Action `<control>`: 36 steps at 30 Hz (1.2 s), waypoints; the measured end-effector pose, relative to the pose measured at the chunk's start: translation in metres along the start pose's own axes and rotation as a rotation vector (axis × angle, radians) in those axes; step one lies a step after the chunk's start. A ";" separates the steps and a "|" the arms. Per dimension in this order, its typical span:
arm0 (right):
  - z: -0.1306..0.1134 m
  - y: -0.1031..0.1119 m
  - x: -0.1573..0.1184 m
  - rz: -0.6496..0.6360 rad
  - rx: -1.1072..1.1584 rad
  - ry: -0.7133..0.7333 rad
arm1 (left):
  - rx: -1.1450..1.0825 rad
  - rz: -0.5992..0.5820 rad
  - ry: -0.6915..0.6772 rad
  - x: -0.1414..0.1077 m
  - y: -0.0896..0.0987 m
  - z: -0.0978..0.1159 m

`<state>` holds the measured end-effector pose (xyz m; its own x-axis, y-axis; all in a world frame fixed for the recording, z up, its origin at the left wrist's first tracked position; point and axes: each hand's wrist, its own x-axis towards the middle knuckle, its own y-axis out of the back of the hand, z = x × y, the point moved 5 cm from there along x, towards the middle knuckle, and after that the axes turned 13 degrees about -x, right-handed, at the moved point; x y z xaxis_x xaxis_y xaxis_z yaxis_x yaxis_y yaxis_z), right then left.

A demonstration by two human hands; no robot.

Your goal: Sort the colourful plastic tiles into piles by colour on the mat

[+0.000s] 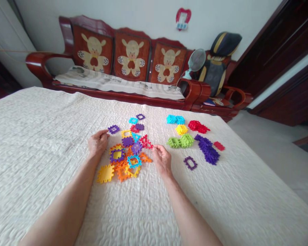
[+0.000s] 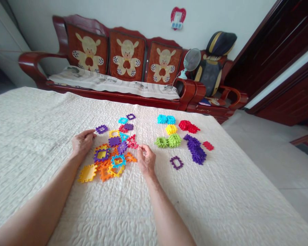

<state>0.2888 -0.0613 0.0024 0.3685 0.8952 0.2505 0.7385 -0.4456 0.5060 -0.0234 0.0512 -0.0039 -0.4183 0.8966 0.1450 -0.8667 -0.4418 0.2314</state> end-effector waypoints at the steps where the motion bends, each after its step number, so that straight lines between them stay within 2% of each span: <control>1: 0.002 0.001 0.001 0.011 0.020 -0.024 | -0.001 0.000 0.004 0.000 0.000 0.000; 7: 0.015 0.006 0.010 0.136 0.027 -0.045 | 0.032 -0.017 0.022 0.001 0.001 -0.002; 13: 0.017 0.003 0.010 0.169 -0.063 0.053 | 0.081 -0.007 0.031 0.008 0.005 -0.012; 18: 0.018 0.002 0.011 0.212 -0.095 0.098 | 0.137 -0.006 0.045 0.008 0.006 -0.006; 26: 0.019 0.003 0.013 0.205 -0.091 0.087 | 0.158 0.005 0.094 0.002 0.009 0.002; 36: 0.017 0.005 0.014 0.105 -0.172 0.112 | 0.233 -0.015 0.078 0.001 0.008 0.009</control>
<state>0.3076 -0.0509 -0.0057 0.3662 0.8430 0.3941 0.5892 -0.5379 0.6029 -0.0282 0.0484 0.0067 -0.4339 0.8985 0.0670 -0.7906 -0.4153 0.4500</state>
